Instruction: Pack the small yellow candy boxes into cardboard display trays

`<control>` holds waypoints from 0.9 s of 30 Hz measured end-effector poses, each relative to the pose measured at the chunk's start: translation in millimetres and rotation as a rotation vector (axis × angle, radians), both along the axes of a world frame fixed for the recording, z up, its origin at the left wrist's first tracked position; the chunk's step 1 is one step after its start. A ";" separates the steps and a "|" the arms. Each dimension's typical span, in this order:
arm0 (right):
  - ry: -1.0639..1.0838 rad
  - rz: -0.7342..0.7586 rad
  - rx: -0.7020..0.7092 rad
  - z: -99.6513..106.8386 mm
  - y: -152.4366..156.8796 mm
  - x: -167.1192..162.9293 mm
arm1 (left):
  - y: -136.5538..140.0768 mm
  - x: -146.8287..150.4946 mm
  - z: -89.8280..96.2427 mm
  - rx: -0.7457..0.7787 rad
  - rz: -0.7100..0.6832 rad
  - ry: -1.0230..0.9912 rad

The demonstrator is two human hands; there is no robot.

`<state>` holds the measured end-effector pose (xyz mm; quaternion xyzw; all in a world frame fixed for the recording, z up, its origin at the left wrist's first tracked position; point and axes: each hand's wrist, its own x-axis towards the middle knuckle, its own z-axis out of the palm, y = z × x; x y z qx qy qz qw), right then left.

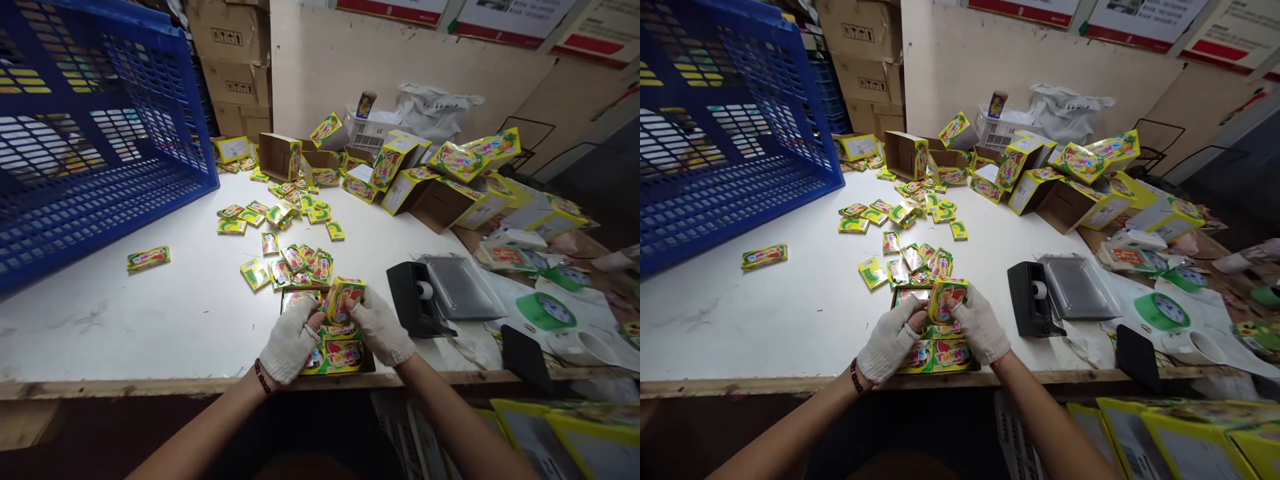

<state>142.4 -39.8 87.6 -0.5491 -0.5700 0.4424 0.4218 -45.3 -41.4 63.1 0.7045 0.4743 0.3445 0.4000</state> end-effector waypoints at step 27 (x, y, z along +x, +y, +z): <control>-1.089 0.430 0.176 -50.6 -24.5 -4.8 | 90.9 -85.0 -31.6 -0.227 0.336 -0.171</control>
